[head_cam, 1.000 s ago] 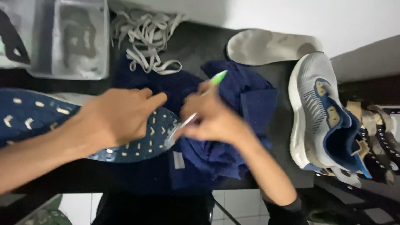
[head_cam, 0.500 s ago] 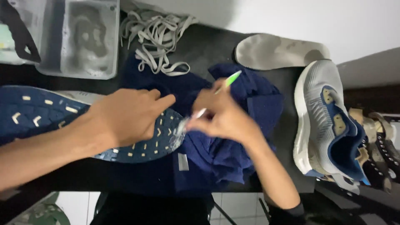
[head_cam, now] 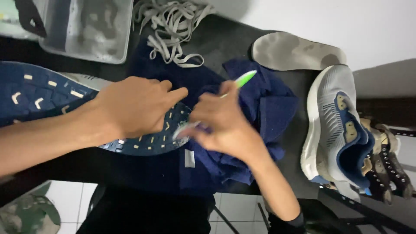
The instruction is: Scrubbing the upper, midsole, and sole of a sneaker using a large brush and a toothbrush with soapy water.
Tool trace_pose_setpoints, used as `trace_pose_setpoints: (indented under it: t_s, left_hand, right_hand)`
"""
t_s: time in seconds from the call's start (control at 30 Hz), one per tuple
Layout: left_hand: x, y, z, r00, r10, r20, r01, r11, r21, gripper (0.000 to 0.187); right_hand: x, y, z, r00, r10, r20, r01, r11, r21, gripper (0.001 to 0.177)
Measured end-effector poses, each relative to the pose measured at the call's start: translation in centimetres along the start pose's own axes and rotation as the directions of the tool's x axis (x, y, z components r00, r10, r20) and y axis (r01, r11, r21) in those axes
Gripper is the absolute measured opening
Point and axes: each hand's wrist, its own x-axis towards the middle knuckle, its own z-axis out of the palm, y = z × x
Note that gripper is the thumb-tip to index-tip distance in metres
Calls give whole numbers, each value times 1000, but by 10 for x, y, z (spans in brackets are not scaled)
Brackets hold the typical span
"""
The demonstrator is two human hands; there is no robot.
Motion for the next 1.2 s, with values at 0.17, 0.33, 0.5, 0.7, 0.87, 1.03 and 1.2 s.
trace_pose_setpoints:
  t_s: [0.17,0.33,0.5,0.7,0.87,1.03,1.2]
  left_hand:
    - [5,-10,12,990,63,-129,-45,990,137,27]
    - [3,-2,10,992,85,-90,-75,991,114,32]
    - [0,-4,-3,999,38,-33,-36,998,43,35]
    - [7,-8,5,993,39,-110,-36,999,26,17]
    - [6,-7,-3,998,22,-53,-20,999,43,20]
    - [2,-8,2,997,37,-64,-31,996,78,18]
    - [-2,-6,7,992,57,-109,-50,996,68,44]
  right_hand:
    - [5,-6,-5,989,23,147,-6,994,-111,46]
    - [18,0,-13,969,-12,245,55,984,-172,43]
    - [38,15,-20,925,10,379,20,997,-76,48]
    - [43,18,-20,902,39,429,-3,996,-85,48]
    - [45,13,-19,890,80,449,-3,985,-170,50]
    - [38,1,-17,880,105,463,-90,994,-54,42]
    - [18,5,3,880,40,474,-66,997,40,25]
